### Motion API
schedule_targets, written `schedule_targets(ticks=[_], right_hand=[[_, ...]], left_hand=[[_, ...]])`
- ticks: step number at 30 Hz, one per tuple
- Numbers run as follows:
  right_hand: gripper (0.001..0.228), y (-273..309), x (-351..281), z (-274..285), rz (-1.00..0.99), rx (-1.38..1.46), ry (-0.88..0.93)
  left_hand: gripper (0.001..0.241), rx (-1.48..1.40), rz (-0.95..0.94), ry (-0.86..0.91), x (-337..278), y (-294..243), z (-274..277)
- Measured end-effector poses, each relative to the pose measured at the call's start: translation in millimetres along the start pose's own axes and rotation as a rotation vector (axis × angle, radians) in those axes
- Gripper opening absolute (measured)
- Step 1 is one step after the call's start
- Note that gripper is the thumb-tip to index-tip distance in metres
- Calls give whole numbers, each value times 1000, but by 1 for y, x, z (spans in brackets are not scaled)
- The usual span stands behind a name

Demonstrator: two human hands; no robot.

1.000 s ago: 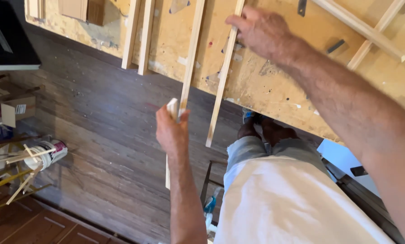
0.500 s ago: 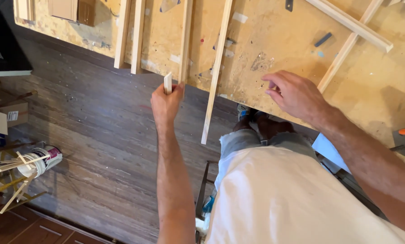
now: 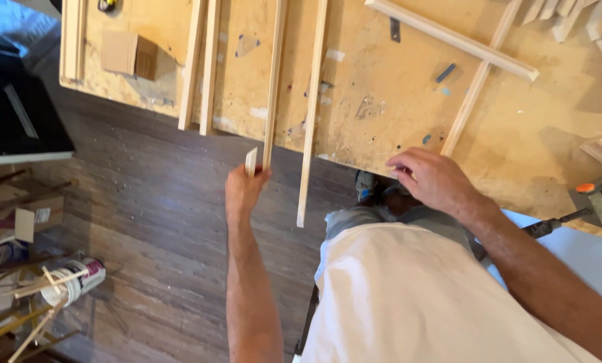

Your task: Assemble wooden frames by gluing and clamping thin wooden strips on a workbench

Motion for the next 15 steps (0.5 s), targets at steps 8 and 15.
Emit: schedule_targets(ticks=[8, 15], right_hand=[[20, -12, -31, -16, -91, 16, 3], [20, -12, -49, -21, -117, 48, 10]], left_hand=[[35, -153, 77, -37, -6, 69, -48], [35, -134, 152, -54, 6, 95, -70]])
Point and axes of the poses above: each hand's wrist, its own x-axis towards the middle knuckle, its own z-axis out of the back of the hand, y = z × x, the point moved 8 cm from there along x, towards the middle knuckle, and after that the axes turned 10 degrees about x, right-handed, at the moved point
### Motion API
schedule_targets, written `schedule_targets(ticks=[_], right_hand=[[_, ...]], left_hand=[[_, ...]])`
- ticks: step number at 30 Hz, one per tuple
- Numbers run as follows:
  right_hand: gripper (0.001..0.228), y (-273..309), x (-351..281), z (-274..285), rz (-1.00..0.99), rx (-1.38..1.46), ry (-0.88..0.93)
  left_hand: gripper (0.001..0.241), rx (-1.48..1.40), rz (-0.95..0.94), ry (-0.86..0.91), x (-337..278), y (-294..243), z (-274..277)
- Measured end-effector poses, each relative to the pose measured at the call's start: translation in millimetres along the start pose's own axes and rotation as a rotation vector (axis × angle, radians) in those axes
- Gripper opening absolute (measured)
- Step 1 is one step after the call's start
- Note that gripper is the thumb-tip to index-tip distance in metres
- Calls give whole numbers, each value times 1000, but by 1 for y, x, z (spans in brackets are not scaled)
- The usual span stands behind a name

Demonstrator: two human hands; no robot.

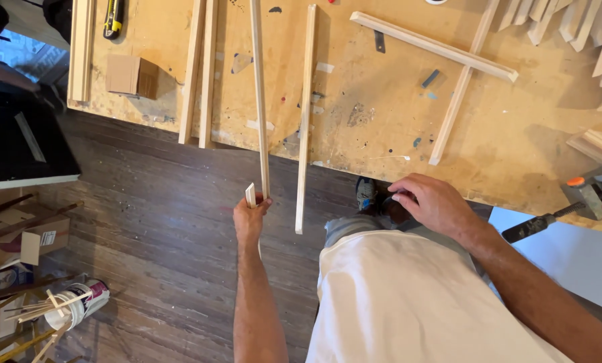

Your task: Assemble wooden frames by gluing and clamping thin wooden strips on a workbench

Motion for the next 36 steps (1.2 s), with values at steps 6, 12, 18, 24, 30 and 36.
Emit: schedule_targets(ticks=[6, 12, 18, 24, 30, 36], right_hand=[[18, -1, -2, -4, -1, 1, -22], [18, -4, -5, -5, 15, 32, -45], [17, -7, -9, 2, 18, 91, -68], [16, -22, -16, 10, -34, 141, -97], [18, -36, -22, 24, -48, 201, -181], [17, -47, -27, 27, -44, 149, -228]], left_hand=[[35, 16, -19, -76, 1, -13, 12], [37, 99, -58, -98, -27, -46, 29], [32, -124, -110, -20, -35, -54, 26], [30, -176, -126, -16, -46, -69, 37], [31, -230, -142, 11, -26, -60, 28], [35, -483, -202, 108, -29, -70, 38]])
Point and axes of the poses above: each hand's wrist, its own x-axis towards the middle knuckle, its own z-axis out of the back of the hand, y = z × x, the point moved 8 cm from there along x, towards the middle knuckle, and after that the axes turned 10 degrees about x, right-handed, at the moved point
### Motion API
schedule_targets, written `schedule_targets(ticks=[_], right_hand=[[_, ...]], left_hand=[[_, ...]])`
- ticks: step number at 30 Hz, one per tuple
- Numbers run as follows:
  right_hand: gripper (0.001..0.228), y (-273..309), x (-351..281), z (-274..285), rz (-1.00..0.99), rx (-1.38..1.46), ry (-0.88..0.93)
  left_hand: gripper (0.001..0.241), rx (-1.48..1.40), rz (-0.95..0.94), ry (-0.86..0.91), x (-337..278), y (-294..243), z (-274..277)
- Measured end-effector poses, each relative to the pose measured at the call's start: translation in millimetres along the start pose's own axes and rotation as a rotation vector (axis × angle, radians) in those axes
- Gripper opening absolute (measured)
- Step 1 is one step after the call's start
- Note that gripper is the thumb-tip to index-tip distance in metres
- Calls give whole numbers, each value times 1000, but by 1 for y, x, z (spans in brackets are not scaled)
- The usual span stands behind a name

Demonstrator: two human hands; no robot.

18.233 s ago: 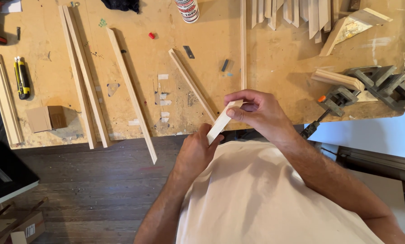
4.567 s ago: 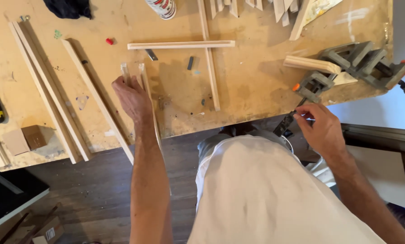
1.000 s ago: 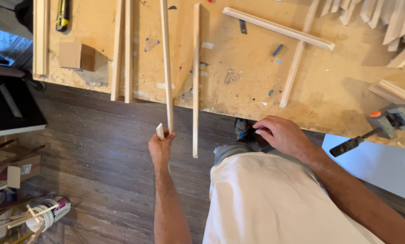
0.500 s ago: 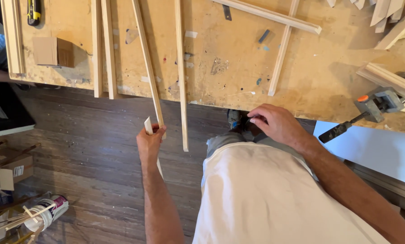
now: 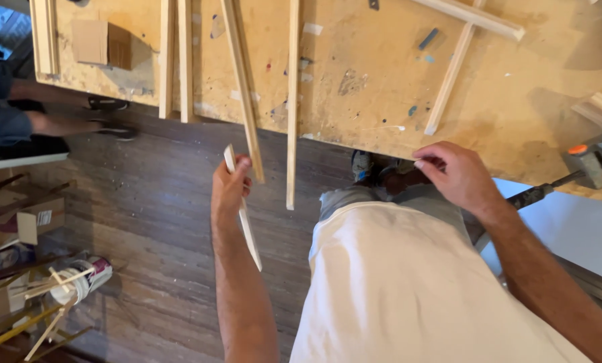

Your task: Assemble wooden frames by gluing and clamping thin wooden strips on a workbench

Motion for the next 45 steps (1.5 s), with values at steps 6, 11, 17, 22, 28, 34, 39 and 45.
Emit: schedule_targets(ticks=[6, 11, 17, 22, 28, 34, 39, 45], right_hand=[[18, 9, 0, 1, -106, 115, 22], [17, 18, 6, -3, -78, 106, 21], [17, 15, 2, 12, -70, 69, -30], [13, -6, -29, 36, -68, 4, -141], [17, -61, -83, 59, -310, -56, -258], [13, -86, -113, 60, -357, -79, -267], [15, -89, -146, 95, -252, -115, -604], [16, -109, -164, 104, -358, -79, -588]], left_hand=[[71, -426, 150, 73, -3, -89, 25], [65, -399, 52, 123, 2, -139, 21], [42, -188, -148, 307, -19, -188, -27], [21, -46, -339, 466, -41, -212, -77], [20, 75, -170, 656, -73, -216, -126], [18, 303, -123, 671, -98, -206, -169], [34, 186, -155, 684, -116, -210, -203], [23, 404, -157, 642, -136, -226, -236]])
Point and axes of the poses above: each hand's wrist, its own x-axis towards the middle knuckle, its own z-axis out of the back of the hand, y = z × x, the point moved 8 cm from there along x, towards the middle knuckle, and after that the axes turned 10 degrees about x, right-handed, at the moved point
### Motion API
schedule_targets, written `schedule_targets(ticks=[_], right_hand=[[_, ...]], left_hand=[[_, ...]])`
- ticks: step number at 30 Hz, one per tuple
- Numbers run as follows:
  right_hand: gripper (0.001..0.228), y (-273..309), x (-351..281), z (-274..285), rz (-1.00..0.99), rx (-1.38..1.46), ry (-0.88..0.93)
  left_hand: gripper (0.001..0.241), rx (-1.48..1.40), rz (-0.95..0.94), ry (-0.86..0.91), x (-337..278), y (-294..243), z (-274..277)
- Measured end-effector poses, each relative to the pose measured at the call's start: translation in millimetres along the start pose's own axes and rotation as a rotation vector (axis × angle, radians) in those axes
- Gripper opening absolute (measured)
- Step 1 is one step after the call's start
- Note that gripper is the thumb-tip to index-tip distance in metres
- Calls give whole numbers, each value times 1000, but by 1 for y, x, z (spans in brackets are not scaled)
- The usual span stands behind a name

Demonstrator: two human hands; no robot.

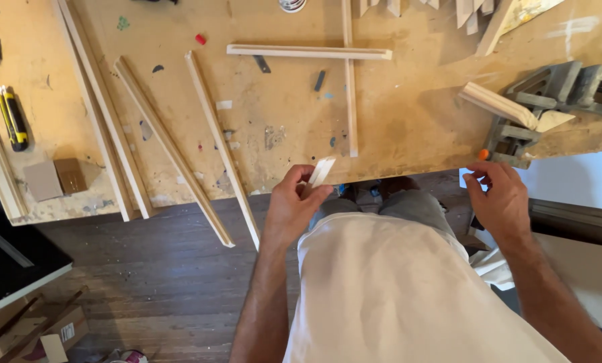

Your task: Assemble wooden frames by gluing and clamping thin wooden strips on a workbench

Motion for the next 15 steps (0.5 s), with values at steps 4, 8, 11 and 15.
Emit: schedule_targets(ticks=[4, 8, 11, 15], right_hand=[[18, -8, 0, 2, 10, 46, -3], [17, -10, 4, 4, -7, 66, 32], [17, -11, 7, 7, -45, 82, 61], [18, -6, 11, 12, -125, 120, 93]], left_hand=[[49, 371, -102, -66, 33, -1, -32], [77, 921, -303, -134, 64, -11, -79], [66, 1055, -428, -283, 81, -17, -95], [51, 1072, -469, -411, 102, -21, -97]])
Point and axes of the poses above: each hand's wrist, its own x-axis towards the middle knuckle, its own z-axis out of the back of the hand, y = z × x, the point moved 8 cm from there along x, towards the middle knuckle, and after that the axes turned 10 degrees about x, right-handed, at the moved point
